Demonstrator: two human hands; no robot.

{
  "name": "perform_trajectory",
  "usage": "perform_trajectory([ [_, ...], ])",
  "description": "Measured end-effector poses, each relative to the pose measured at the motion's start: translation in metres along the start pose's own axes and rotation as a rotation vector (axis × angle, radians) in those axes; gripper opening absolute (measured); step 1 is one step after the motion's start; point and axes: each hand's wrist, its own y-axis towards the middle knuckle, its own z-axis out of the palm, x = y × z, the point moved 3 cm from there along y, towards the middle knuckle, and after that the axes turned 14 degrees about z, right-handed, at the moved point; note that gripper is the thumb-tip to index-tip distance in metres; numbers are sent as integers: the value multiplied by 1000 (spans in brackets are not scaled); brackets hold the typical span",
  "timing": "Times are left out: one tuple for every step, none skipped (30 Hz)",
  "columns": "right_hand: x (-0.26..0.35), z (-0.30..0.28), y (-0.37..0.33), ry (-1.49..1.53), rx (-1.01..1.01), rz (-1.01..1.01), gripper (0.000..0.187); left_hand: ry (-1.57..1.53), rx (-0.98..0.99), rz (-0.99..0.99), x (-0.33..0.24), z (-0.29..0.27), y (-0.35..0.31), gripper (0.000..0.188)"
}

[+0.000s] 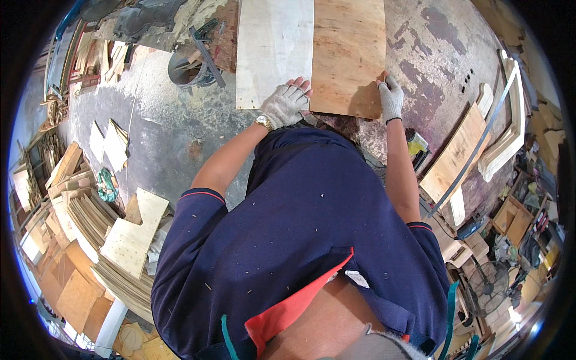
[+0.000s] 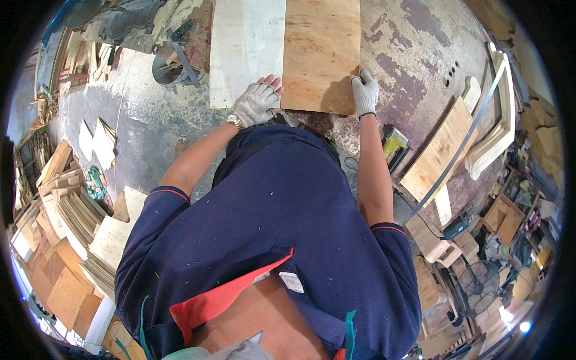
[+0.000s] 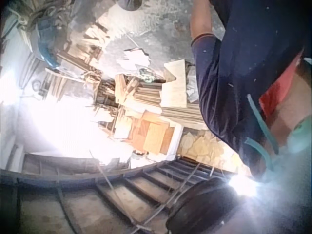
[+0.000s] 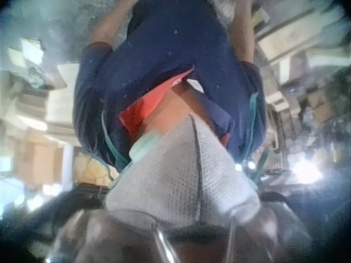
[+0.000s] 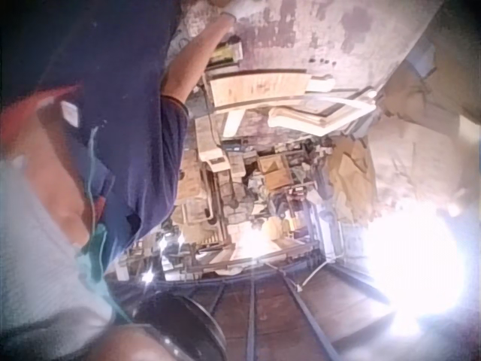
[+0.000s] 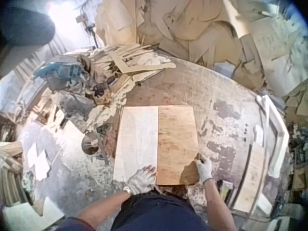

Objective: The person measures and aligns multiple wood panels on a workbench, then uses a nail gun to fasten them together. The person moves the assembled panel to a table saw at the end.

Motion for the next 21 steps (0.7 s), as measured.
perform_trajectory([
  [0,0,0,14,-4,0,47,10,7,2,0,-1,1,71],
  [-1,0,0,29,-8,0,45,20,13,4,0,-1,2,71],
  [2,1,-1,43,-9,-1,43,31,21,3,1,-2,2,71],
  [4,1,-1,-29,5,47,44,27,3,7,0,-1,1,68],
  [6,-2,-1,-101,20,95,44,23,-15,11,-1,-1,1,64],
  [4,-3,0,-108,16,95,44,20,-35,18,-2,-2,2,61],
  [3,-3,1,-116,13,93,45,25,-20,19,-1,-2,2,59],
  [3,-1,1,-59,-4,44,45,31,-5,20,-1,-2,2,57],
  [3,0,0,-3,-20,-4,45,35,11,21,-1,-3,3,54],
  [2,0,0,-5,-9,6,47,41,-1,26,-1,-5,4,54],
  [1,-1,1,-6,1,16,49,48,-14,32,-1,-7,4,54],
  [0,-2,2,-10,12,24,52,54,-29,36,-2,-7,4,53],
  [-2,-2,3,11,14,27,52,56,-23,37,-2,-5,4,54],
  [-4,-2,3,31,16,30,52,57,-17,39,-2,-5,4,54],
  [-2,0,2,53,23,33,52,61,-9,37,-2,-4,3,55],
  [0,1,1,36,21,31,52,46,-20,28,-2,-5,3,55],
  [3,1,0,19,20,30,52,30,-30,18,-1,-5,2,55],
  [1,-2,0,0,12,31,52,10,-43,14,-2,-8,3,55],
  [-2,-2,1,-3,12,35,52,-28,-36,4,-1,-10,6,56],
  [-4,-2,2,-6,10,39,51,-66,-28,-5,0,-11,8,56],
  [-2,-1,3,0,11,39,51,-95,-18,-13,4,-17,12,56],
])
